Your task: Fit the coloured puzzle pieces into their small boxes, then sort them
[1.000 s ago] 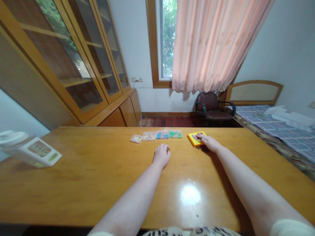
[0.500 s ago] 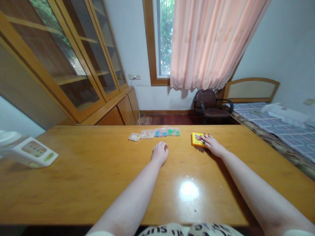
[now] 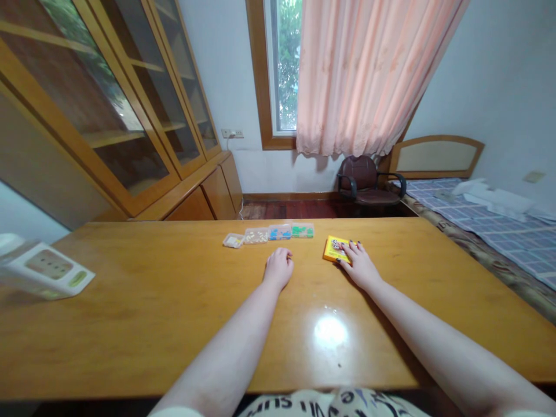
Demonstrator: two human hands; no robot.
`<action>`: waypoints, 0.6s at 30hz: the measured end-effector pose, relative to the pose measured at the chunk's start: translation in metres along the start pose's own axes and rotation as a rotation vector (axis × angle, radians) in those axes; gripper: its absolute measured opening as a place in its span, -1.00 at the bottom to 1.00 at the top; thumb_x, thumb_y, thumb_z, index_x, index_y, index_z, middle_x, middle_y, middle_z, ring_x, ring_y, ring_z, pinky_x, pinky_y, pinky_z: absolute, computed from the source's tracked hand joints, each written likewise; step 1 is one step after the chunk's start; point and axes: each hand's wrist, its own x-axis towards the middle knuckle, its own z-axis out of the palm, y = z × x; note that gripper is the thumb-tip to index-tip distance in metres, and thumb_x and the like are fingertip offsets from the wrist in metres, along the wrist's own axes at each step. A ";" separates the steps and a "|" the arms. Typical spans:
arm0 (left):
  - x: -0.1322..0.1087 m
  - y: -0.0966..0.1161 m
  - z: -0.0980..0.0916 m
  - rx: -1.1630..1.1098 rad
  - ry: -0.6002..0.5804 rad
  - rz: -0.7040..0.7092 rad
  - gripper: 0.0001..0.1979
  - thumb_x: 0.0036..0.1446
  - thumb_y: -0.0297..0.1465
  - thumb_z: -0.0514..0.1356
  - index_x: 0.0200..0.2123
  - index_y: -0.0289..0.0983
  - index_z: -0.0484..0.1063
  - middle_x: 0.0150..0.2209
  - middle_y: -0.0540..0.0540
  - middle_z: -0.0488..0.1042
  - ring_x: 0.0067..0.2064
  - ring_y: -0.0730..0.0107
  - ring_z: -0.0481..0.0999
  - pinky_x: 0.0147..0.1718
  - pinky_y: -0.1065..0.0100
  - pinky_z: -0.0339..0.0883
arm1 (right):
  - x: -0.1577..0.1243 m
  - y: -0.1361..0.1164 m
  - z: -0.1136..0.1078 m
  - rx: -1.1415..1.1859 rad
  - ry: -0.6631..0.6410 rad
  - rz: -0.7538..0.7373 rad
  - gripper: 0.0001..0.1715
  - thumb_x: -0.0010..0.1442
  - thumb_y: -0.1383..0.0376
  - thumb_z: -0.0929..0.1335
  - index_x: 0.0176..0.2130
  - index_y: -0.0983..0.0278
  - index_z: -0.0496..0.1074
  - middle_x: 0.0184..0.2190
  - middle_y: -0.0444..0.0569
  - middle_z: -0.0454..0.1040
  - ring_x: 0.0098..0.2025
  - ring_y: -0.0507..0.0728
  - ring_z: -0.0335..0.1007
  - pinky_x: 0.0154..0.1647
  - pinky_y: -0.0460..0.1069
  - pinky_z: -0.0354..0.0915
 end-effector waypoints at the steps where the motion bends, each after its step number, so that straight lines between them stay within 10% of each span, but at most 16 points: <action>1: 0.000 0.000 0.000 -0.006 0.003 0.000 -0.79 0.04 -0.52 0.05 -0.24 -0.25 0.37 -0.19 -0.11 0.42 -0.14 0.29 0.40 -0.11 0.28 0.24 | -0.001 -0.005 0.001 0.014 -0.010 -0.018 -0.34 0.20 0.03 0.19 0.21 0.21 0.17 0.23 0.09 0.12 0.27 0.37 -0.12 0.23 0.26 -0.05; 18: -0.001 -0.015 -0.001 -0.253 -0.059 0.103 -0.58 0.19 -0.32 0.01 0.12 -0.26 0.23 0.18 -0.18 0.21 0.22 0.27 0.15 0.21 0.17 -0.01 | -0.007 -0.119 0.013 0.310 -0.132 -0.229 -0.24 0.10 0.04 0.32 0.22 0.23 0.16 0.26 0.11 0.05 0.32 0.33 -0.26 0.26 0.24 -0.11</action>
